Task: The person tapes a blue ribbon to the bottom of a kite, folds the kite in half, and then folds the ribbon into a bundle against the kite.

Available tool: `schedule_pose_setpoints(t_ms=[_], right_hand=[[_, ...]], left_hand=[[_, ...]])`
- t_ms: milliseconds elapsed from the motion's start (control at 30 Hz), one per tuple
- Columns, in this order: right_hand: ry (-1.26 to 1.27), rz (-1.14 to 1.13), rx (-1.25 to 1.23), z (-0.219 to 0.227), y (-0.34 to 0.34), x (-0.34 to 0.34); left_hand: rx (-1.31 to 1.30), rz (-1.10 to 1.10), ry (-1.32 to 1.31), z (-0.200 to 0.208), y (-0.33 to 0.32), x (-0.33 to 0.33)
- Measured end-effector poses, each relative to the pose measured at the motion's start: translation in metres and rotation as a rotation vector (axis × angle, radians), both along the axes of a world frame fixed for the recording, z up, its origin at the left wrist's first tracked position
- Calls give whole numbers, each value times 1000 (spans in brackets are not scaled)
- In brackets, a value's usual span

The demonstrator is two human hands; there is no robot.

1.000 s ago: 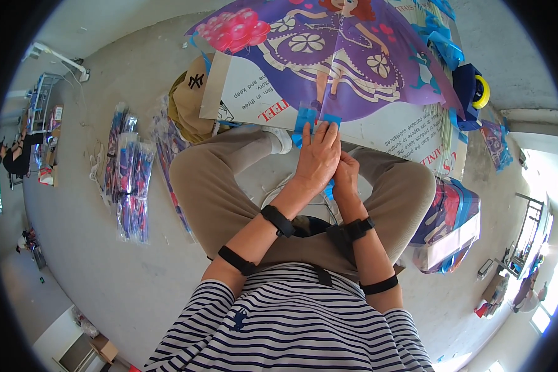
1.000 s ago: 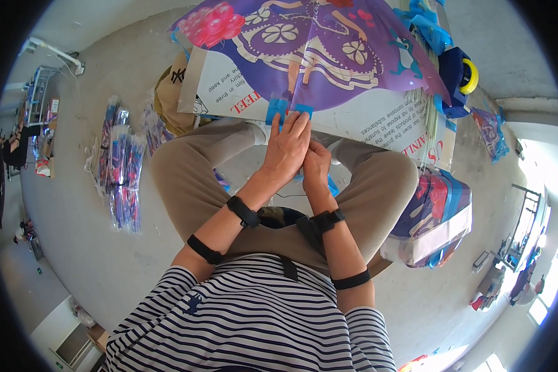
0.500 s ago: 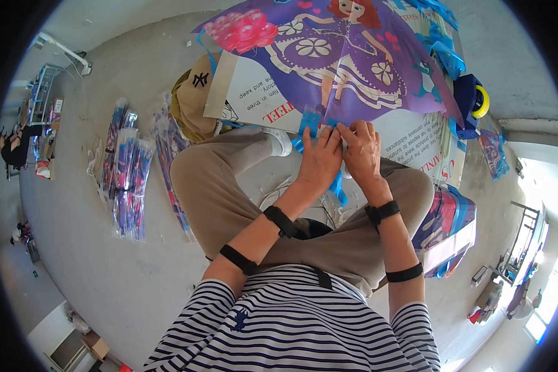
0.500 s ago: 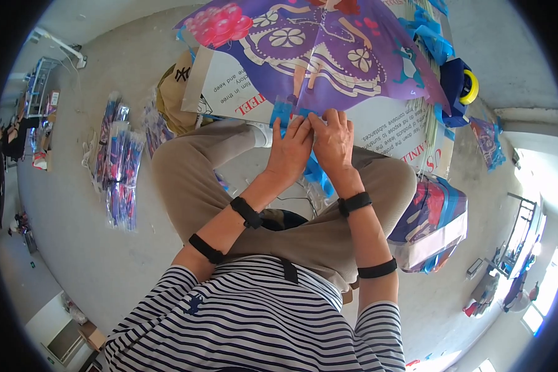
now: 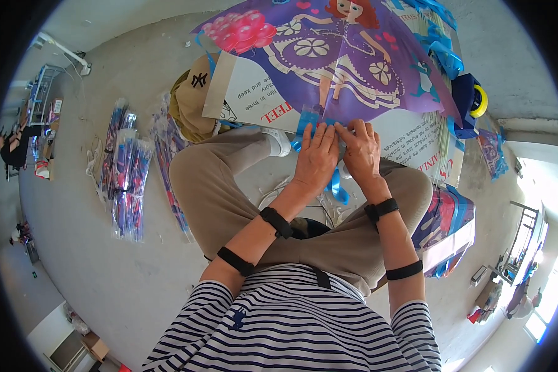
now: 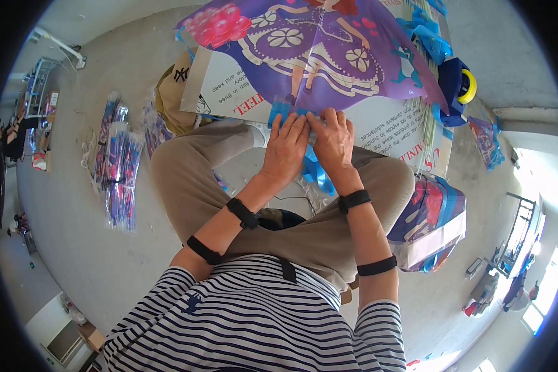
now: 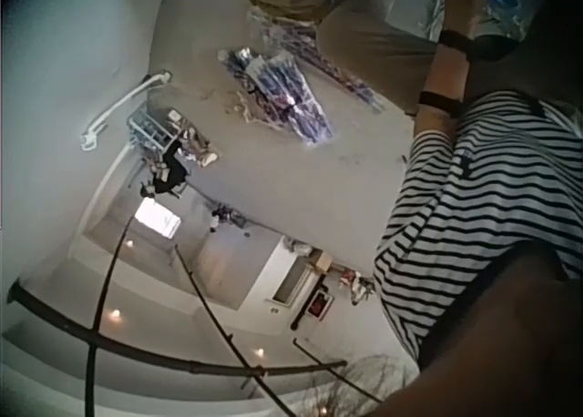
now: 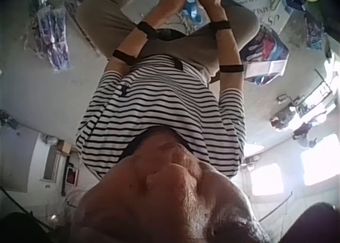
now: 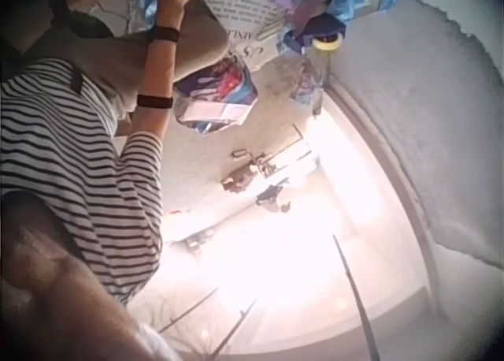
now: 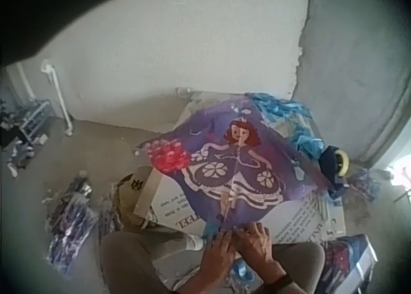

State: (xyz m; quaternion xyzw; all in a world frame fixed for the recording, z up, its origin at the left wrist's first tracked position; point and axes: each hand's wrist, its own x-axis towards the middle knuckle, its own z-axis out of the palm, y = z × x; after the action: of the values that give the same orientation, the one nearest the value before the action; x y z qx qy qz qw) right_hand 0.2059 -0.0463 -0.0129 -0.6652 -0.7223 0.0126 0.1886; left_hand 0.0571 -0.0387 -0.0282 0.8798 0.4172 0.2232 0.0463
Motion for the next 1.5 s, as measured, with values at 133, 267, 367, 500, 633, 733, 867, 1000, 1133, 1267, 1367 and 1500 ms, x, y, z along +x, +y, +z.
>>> schedule_pose_setpoints(t_ms=[133, 267, 367, 500, 633, 733, 867, 1000, 1133, 1267, 1367, 1500], right_hand=[[4, 4, 8, 0, 1, -2], [-6, 7, 9, 0, 0, -2], [2, 0, 14, 0, -2, -2], [52, -4, -25, 3, -1, 0], [432, -51, -64, 10, 1, 25], [550, -282, 11, 27, -3, 83], [337, -604, 175, 27, -23, 209], [699, -1046, 169, 42, -34, 296], [923, -1121, 152, 63, -19, 323], [952, -1053, 75, 66, -8, 350], [975, -1031, 17, 66, 11, 350], [937, -1175, -146, 70, 16, 375]], left_hand=[[14, -8, 22, -6, 3, 0], [22, -14, 21, -13, 1, -2], [11, -17, 39, -7, -1, -2], [-20, -13, 67, -2, 0, -2], [-21, -22, 95, -1, 1, -1], [15, -29, 85, 2, 4, 4], [24, -39, 138, 7, 5, 2], [-1, -59, 162, 8, 2, 3], [-38, -48, 260, 12, 1, 0], [-45, -64, 276, 17, 1, 2], [-64, -50, 321, 19, 1, -3], [-74, -69, 321, 18, 0, 2]])
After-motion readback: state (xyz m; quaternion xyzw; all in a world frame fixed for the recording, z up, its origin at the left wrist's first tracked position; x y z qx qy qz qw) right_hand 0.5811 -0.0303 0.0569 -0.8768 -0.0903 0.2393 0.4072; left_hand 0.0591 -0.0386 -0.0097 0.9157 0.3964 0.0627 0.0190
